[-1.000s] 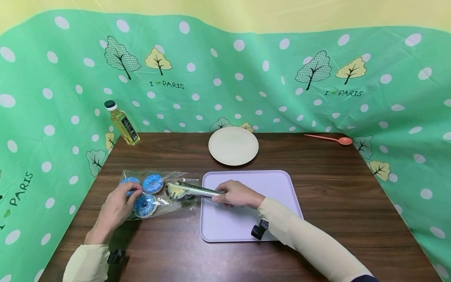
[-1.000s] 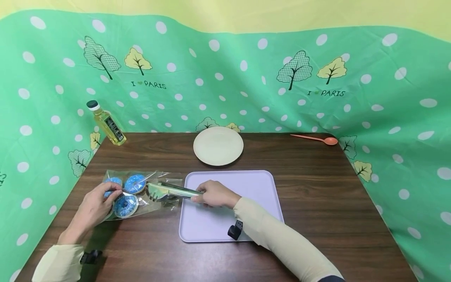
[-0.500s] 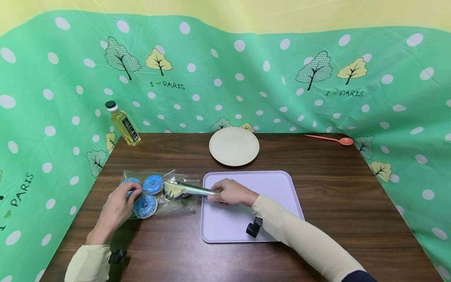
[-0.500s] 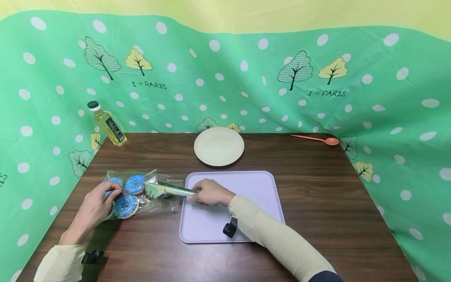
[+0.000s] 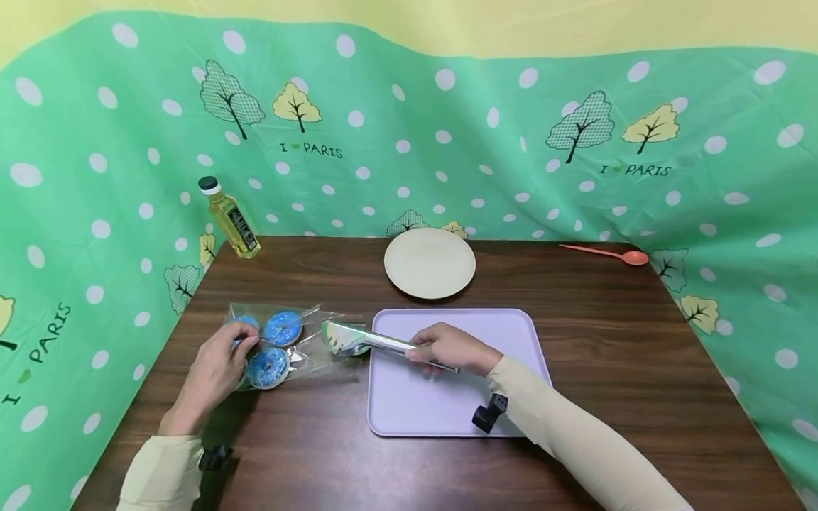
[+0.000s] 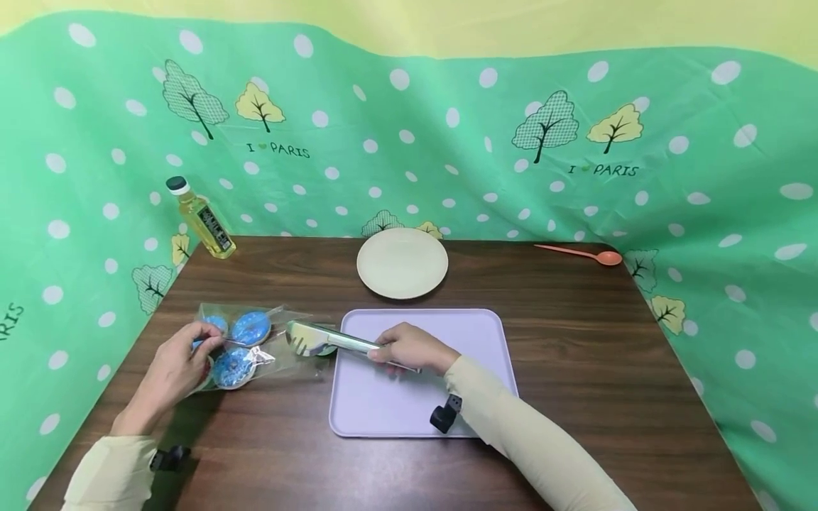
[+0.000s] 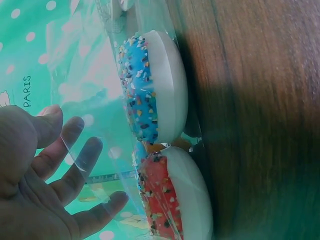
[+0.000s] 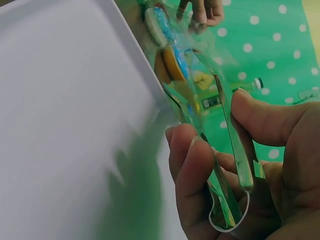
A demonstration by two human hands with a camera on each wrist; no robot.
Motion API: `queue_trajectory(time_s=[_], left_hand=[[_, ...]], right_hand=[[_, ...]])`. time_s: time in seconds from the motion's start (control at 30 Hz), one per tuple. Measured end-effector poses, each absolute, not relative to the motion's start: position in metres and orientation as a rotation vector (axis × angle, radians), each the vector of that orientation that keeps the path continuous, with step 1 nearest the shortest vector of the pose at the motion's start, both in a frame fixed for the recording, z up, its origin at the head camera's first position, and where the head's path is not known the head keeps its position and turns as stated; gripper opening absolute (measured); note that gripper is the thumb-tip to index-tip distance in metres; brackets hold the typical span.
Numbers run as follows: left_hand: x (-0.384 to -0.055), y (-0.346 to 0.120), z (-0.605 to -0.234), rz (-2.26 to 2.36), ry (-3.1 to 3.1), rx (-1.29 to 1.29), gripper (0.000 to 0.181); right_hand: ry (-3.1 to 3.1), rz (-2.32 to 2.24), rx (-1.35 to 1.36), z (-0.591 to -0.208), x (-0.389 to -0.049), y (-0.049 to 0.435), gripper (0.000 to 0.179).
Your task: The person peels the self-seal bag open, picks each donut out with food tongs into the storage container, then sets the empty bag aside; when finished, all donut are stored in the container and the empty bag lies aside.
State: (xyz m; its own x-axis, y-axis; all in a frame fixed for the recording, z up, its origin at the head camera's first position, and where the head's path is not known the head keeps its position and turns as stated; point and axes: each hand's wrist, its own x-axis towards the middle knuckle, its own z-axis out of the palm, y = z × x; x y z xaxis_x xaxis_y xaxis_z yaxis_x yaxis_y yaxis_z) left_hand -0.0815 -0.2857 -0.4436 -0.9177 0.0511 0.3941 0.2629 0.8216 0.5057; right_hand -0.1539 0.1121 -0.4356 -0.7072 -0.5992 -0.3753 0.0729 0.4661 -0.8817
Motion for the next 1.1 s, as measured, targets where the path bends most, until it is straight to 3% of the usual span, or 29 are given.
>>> queue_trajectory(time_s=[0.4, 1.1], left_hand=[[-0.083, -0.285, -0.436, -0.849, -2.675, -0.183, 0.009], [-0.080, -0.283, -0.439, -0.864, -2.687, -0.175, 0.010]], right_hand=[[2.017, -1.314, -0.413, -0.436, -0.156, 0.122, 0.028], [2.042, -1.237, -0.497, -0.440, -0.164, 0.056, 0.020]])
